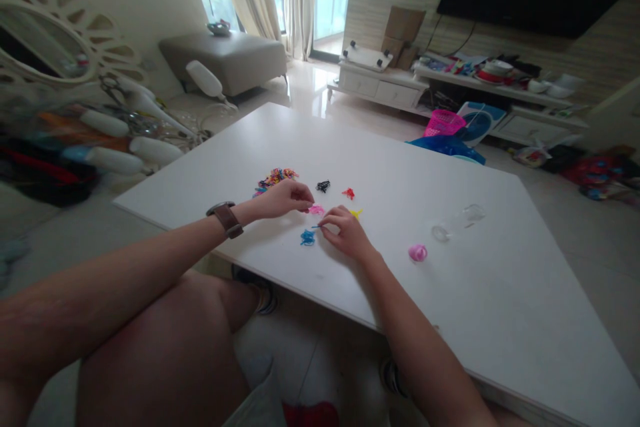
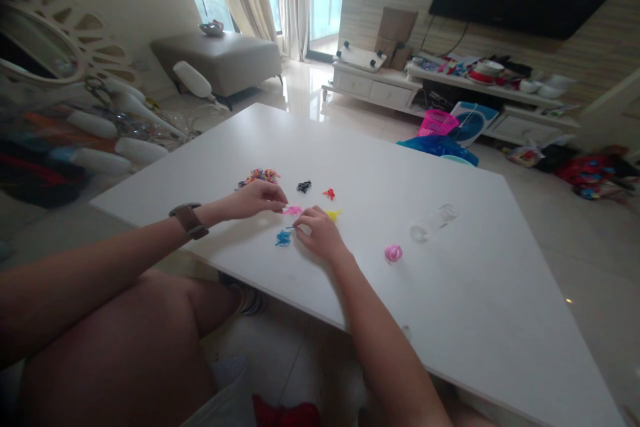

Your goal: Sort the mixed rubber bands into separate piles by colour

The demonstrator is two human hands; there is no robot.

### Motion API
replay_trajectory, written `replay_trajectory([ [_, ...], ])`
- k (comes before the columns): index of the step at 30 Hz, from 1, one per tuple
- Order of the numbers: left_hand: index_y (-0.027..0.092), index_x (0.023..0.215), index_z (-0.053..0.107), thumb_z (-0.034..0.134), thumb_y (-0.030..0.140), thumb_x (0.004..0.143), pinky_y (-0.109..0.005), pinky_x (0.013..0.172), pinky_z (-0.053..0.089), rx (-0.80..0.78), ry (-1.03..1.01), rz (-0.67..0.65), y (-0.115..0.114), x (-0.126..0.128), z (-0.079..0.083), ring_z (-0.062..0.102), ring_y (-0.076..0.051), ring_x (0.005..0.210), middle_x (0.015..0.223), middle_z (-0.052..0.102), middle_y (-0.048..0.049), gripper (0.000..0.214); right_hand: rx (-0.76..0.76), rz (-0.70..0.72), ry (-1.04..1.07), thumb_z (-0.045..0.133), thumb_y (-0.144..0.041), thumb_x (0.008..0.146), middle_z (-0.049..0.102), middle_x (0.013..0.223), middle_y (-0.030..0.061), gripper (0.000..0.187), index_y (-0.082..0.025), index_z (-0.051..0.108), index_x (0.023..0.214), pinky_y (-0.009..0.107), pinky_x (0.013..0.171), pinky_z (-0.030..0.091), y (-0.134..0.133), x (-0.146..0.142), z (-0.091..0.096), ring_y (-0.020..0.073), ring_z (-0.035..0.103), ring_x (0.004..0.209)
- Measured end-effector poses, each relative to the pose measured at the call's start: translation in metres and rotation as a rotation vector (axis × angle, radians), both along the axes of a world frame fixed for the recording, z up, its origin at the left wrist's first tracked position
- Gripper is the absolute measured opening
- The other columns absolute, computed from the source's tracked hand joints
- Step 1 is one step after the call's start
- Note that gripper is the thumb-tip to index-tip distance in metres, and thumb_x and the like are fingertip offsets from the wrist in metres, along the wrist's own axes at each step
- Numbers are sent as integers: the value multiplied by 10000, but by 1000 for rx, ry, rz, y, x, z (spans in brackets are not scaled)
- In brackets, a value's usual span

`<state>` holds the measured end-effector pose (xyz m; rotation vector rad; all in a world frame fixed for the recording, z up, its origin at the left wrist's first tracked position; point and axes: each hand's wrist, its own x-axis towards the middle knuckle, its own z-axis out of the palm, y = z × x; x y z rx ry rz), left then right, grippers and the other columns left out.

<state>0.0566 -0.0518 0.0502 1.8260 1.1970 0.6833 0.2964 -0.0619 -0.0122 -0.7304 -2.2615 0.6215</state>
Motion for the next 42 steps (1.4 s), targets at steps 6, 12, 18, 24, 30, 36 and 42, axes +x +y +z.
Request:
replay_trajectory([
  [6, 138, 808, 755, 760, 271, 770, -242, 663, 555, -38, -9, 82, 5, -4, -8, 683, -149, 685, 717, 744, -48, 138, -41, 91, -50, 730, -164, 876, 701, 920, 41, 68, -231, 737, 877, 362, 876, 486, -8, -15, -4, 207, 584, 937],
  [12, 134, 770, 753, 791, 272, 737, -254, 642, 571, -98, -95, 317, 20, -4, -24, 670, -146, 631, 653, 722, -52, 147, -61, 51, -55, 750, -235, 877, 697, 937, 45, 28, -231, 734, 900, 360, 869, 483, -8, -12, -3, 207, 584, 944],
  [18, 119, 774, 767, 809, 204, 691, -256, 683, 576, -132, -221, 524, 42, 12, -38, 683, -146, 674, 731, 752, -75, 126, -44, 19, -27, 742, -228, 875, 691, 954, 51, 34, -229, 726, 906, 363, 866, 479, -8, -10, -3, 208, 588, 942],
  [24, 97, 921, 791, 773, 198, 745, -280, 758, 552, -10, -48, 579, 59, 28, -42, 706, -188, 800, 897, 787, -114, 203, -32, 5, -18, 717, -209, 880, 684, 953, 48, 16, -224, 715, 887, 361, 870, 477, -10, -10, 1, 209, 580, 941],
  [30, 78, 980, 788, 721, 219, 819, -315, 864, 533, 85, 183, 471, 67, 45, -38, 710, -230, 914, 1015, 779, -166, 225, -38, 8, -25, 694, -197, 885, 681, 943, 47, 36, -225, 717, 879, 368, 876, 477, -10, -9, -1, 209, 578, 930],
  [36, 111, 979, 803, 688, 155, 792, -278, 882, 518, 104, 305, 565, 69, 35, -23, 708, -228, 942, 1002, 781, -139, 224, -19, -7, -1, 663, -160, 883, 670, 916, 45, 80, -221, 713, 868, 363, 865, 471, -8, -10, -4, 210, 578, 920],
  [42, 116, 976, 793, 653, 142, 769, -291, 829, 532, 101, 280, 761, 64, -13, -11, 696, -210, 868, 961, 777, -123, 251, 3, -85, 41, 631, -134, 884, 663, 905, 44, 113, -221, 688, 841, 365, 852, 459, -6, -11, -4, 216, 568, 910],
])
